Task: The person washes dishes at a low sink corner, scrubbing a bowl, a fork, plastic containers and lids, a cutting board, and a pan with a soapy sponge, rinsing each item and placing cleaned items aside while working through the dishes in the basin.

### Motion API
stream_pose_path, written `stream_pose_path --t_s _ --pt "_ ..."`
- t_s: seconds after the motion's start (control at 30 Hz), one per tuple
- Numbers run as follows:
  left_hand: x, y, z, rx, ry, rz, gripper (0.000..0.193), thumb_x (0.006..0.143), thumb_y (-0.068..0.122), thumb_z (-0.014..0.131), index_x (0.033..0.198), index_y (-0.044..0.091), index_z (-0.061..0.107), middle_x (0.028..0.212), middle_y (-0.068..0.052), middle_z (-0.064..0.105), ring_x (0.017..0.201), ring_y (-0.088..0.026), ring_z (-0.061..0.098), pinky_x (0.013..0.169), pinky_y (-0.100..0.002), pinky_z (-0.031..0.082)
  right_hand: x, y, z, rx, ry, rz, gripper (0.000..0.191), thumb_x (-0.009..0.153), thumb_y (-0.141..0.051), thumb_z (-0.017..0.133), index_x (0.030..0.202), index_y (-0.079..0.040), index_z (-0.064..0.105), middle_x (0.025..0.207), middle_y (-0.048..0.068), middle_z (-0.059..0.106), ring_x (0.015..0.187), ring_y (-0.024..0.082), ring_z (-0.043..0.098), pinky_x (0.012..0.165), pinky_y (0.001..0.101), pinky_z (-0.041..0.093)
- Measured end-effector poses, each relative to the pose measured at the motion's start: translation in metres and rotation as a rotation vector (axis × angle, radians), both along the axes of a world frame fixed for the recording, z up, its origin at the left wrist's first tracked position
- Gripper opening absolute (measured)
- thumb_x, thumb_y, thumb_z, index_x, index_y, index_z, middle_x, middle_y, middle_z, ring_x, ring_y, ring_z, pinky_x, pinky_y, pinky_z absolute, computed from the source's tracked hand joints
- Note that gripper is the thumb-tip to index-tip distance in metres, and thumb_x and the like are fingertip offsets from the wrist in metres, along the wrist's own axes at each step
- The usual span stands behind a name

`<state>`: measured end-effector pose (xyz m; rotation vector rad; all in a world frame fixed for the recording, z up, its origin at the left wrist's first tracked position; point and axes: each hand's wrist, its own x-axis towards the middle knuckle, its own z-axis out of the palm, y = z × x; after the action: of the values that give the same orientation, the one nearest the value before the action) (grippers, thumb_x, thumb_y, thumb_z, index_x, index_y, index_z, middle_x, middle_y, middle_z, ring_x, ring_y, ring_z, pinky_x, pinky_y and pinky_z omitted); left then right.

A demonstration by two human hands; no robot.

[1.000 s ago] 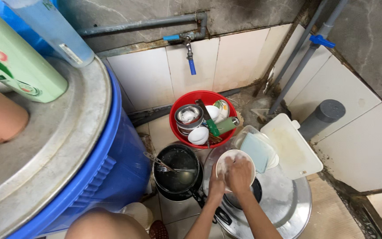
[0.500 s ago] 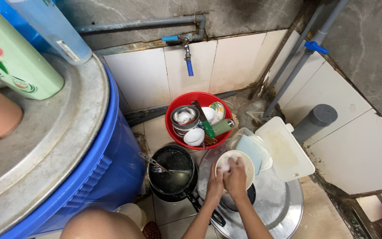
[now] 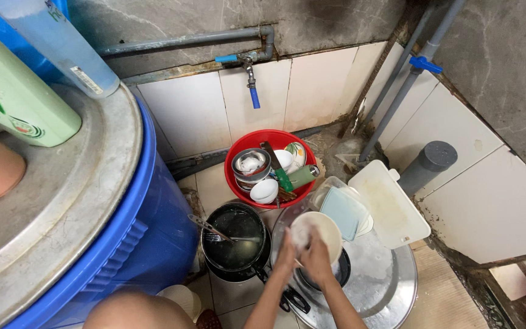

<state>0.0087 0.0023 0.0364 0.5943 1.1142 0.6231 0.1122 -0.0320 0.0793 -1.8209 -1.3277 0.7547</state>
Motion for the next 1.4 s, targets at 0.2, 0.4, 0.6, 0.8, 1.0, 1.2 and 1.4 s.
stream_pose_path --t_s 0.2,0.4,0.6,0.8,1.0,1.2,1.4 --pt "-0.007 0.003 -0.011 -0.062 -0.201 0.055 0.09 0.093 0.077 0.028 0.159 0.016 0.03 0.15 -0.017 0.054 0.131 -0.033 0.063 0.087 -0.047 0.065 0.001 -0.001 -0.007 0.066 0.012 -0.059 0.045 0.075 0.001 0.06 0.12 -0.002 0.067 0.11 0.02 0.073 0.096 0.033 0.073 0.09 0.0386 0.057" --pt "-0.002 0.003 -0.009 0.053 -0.159 -0.078 0.106 0.1 0.086 0.016 0.155 0.0 0.045 0.145 -0.042 0.041 0.125 -0.067 0.022 0.049 -0.05 0.02 0.007 0.011 -0.008 0.303 0.037 0.389 0.06 0.059 0.003 0.073 0.119 0.004 0.065 0.119 0.027 0.069 0.11 0.041 0.066 0.093 0.0442 0.049" --pt "-0.005 0.01 -0.006 -0.105 -0.084 0.012 0.101 0.083 0.084 0.025 0.164 0.024 0.015 0.167 -0.008 0.021 0.151 -0.04 0.042 0.098 -0.059 0.061 0.007 0.018 -0.006 -0.047 0.035 -0.145 0.043 0.076 -0.002 0.066 0.119 -0.005 0.072 0.121 0.018 0.072 0.11 0.033 0.072 0.099 0.0378 0.056" --pt "-0.01 0.009 -0.008 -0.049 -0.042 -0.057 0.101 0.092 0.087 0.013 0.159 0.016 0.041 0.158 -0.019 0.044 0.142 -0.04 0.042 0.096 -0.065 0.039 0.007 0.015 0.007 -0.345 -0.068 0.433 0.061 0.066 0.001 0.078 0.125 -0.014 0.071 0.138 0.011 0.061 0.121 0.032 0.06 0.106 0.0408 0.04" --pt "0.013 -0.008 0.002 0.053 -0.046 0.052 0.068 0.099 0.056 0.037 0.159 0.025 0.032 0.16 -0.011 0.04 0.142 -0.035 0.047 0.097 -0.058 0.056 0.002 0.024 0.028 0.224 -0.492 -0.075 0.049 0.068 0.008 0.066 0.115 -0.003 0.07 0.125 0.02 0.06 0.115 0.042 0.056 0.097 0.0466 0.05" --pt "0.003 0.009 0.014 0.226 0.261 0.037 0.056 0.104 0.033 0.037 0.16 0.03 0.03 0.155 -0.011 0.04 0.127 -0.031 0.056 0.067 -0.032 0.067 0.02 0.015 -0.013 -0.224 -0.73 0.126 0.038 0.085 -0.016 0.066 0.122 -0.006 0.066 0.13 0.017 0.059 0.116 0.038 0.058 0.098 0.0479 0.05" --pt "-0.001 0.01 -0.008 0.023 0.119 0.157 0.046 0.117 0.043 0.042 0.15 0.013 0.053 0.13 -0.048 0.057 0.088 -0.057 0.055 0.046 -0.03 0.037 -0.007 0.001 -0.05 0.111 -0.079 0.132 0.047 0.092 -0.015 0.063 0.136 0.0 0.061 0.138 0.026 0.059 0.128 0.045 0.059 0.111 0.0477 0.045"
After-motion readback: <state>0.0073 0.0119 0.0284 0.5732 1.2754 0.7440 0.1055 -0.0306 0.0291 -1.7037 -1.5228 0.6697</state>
